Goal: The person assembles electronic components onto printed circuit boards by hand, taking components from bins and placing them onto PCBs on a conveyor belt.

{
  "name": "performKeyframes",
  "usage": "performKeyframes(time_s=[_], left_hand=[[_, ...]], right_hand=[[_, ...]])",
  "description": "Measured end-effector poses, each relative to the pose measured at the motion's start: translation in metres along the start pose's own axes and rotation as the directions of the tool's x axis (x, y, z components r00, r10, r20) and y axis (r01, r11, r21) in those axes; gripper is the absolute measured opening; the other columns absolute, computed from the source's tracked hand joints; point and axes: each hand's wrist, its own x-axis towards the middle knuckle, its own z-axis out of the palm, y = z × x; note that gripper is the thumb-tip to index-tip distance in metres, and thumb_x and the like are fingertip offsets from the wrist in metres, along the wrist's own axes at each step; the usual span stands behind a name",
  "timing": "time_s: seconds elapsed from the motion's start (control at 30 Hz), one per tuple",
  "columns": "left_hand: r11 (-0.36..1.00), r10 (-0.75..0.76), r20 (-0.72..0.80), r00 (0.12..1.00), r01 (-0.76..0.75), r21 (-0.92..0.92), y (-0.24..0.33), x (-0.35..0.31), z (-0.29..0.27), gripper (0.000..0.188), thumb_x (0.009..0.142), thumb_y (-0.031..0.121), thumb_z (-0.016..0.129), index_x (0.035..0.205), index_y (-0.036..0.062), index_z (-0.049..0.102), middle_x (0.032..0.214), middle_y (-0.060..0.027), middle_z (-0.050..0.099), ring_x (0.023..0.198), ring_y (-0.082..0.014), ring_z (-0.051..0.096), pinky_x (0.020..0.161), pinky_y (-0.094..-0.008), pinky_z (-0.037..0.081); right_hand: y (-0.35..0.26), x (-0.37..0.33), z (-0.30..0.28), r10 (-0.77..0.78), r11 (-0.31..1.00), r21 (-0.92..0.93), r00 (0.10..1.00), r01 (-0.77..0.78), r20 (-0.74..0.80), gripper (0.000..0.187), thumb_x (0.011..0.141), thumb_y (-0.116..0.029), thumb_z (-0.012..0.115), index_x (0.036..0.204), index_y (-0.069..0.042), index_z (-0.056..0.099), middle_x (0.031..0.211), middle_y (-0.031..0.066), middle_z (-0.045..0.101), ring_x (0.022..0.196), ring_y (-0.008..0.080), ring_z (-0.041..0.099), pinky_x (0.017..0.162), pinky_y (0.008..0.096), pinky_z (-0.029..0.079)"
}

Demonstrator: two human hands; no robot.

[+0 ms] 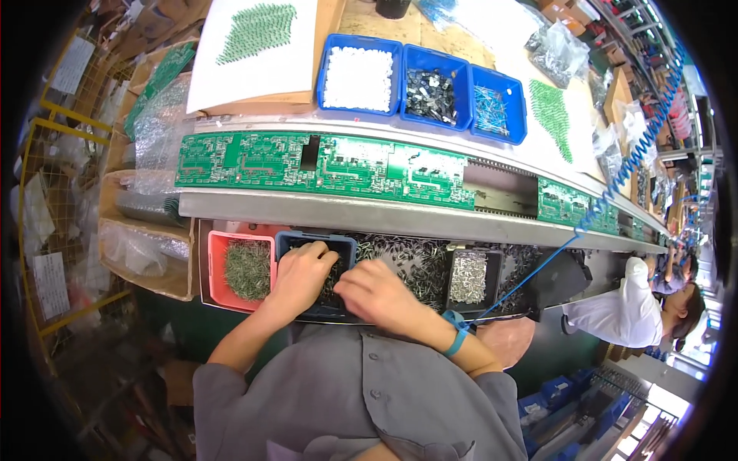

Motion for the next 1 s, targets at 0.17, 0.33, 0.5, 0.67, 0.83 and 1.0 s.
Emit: performKeyframes(time_s=[0.17,0.33,0.5,0.67,0.83,1.0], left_hand=[[1.000,0.020,-0.045,0.999,-0.021,-0.016,-0.002,-0.002,0.003,0.014,0.069,0.004,0.061,0.083,0.0037,0.064,0.083,-0.0085,0.058,0.078,-0.0259,0.060,0.066,-0.0370,0.049],[0.999,0.031,-0.076,0.997,-0.034,-0.035,0.001,0.000,0.003,0.013,0.069,0.004,0.064,0.082,0.0042,0.063,0.082,-0.0078,0.057,0.078,-0.0258,0.059,0.067,-0.0369,0.049],[0.998,0.008,-0.107,0.994,-0.016,-0.068,0.004,0.000,0.002,0.011,0.073,0.004,0.063,0.083,0.0045,0.060,0.084,-0.0079,0.057,0.079,-0.0259,0.059,0.067,-0.0368,0.049],[0.993,-0.054,-0.099,0.994,0.043,-0.109,0.005,-0.005,-0.002,0.014,0.076,0.002,0.062,0.089,0.0038,0.058,0.086,-0.0086,0.058,0.079,-0.0273,0.060,0.068,-0.0376,0.049],[0.982,-0.092,-0.097,0.991,0.075,-0.173,0.004,-0.009,-0.001,0.015,0.077,0.001,0.062,0.091,0.0037,0.059,0.087,-0.0094,0.058,0.081,-0.0284,0.061,0.069,-0.0374,0.050],[0.974,-0.082,-0.113,0.990,0.056,-0.221,0.005,-0.009,-0.004,0.014,0.077,0.000,0.064,0.090,0.0028,0.060,0.088,-0.0105,0.058,0.080,-0.0294,0.061,0.069,-0.0375,0.050]], right_hand=[[0.043,-0.012,-0.060,0.222,0.962,-0.103,0.944,-0.253,-0.245,0.016,0.076,-0.001,0.066,0.091,-0.003,0.062,0.085,0.0120,0.063,0.078,0.0314,0.059,0.069,0.0388,0.051],[0.104,-0.020,-0.101,0.376,0.875,-0.099,0.795,-0.473,-0.475,0.011,0.082,-0.003,0.064,0.092,-0.001,0.066,0.086,0.0158,0.067,0.076,0.0281,0.065,0.069,0.0341,0.051],[0.133,-0.021,-0.111,0.443,0.857,-0.020,0.756,-0.515,-0.482,0.012,0.082,-0.003,0.064,0.094,0.001,0.066,0.082,0.0145,0.068,0.070,0.0218,0.065,0.066,0.0297,0.051],[0.136,-0.018,-0.112,0.459,0.858,0.003,0.764,-0.514,-0.454,0.011,0.082,-0.003,0.064,0.092,0.001,0.065,0.080,0.0138,0.067,0.069,0.0197,0.065,0.065,0.0289,0.051],[0.137,-0.016,-0.113,0.461,0.855,-0.006,0.765,-0.518,-0.449,0.010,0.081,-0.003,0.063,0.090,0.001,0.065,0.079,0.0137,0.067,0.068,0.0208,0.065,0.065,0.0294,0.051],[0.142,-0.018,-0.113,0.450,0.857,-0.034,0.781,-0.514,-0.433,0.010,0.080,-0.002,0.063,0.089,0.000,0.065,0.078,0.0138,0.066,0.068,0.0228,0.065,0.065,0.0312,0.051]])
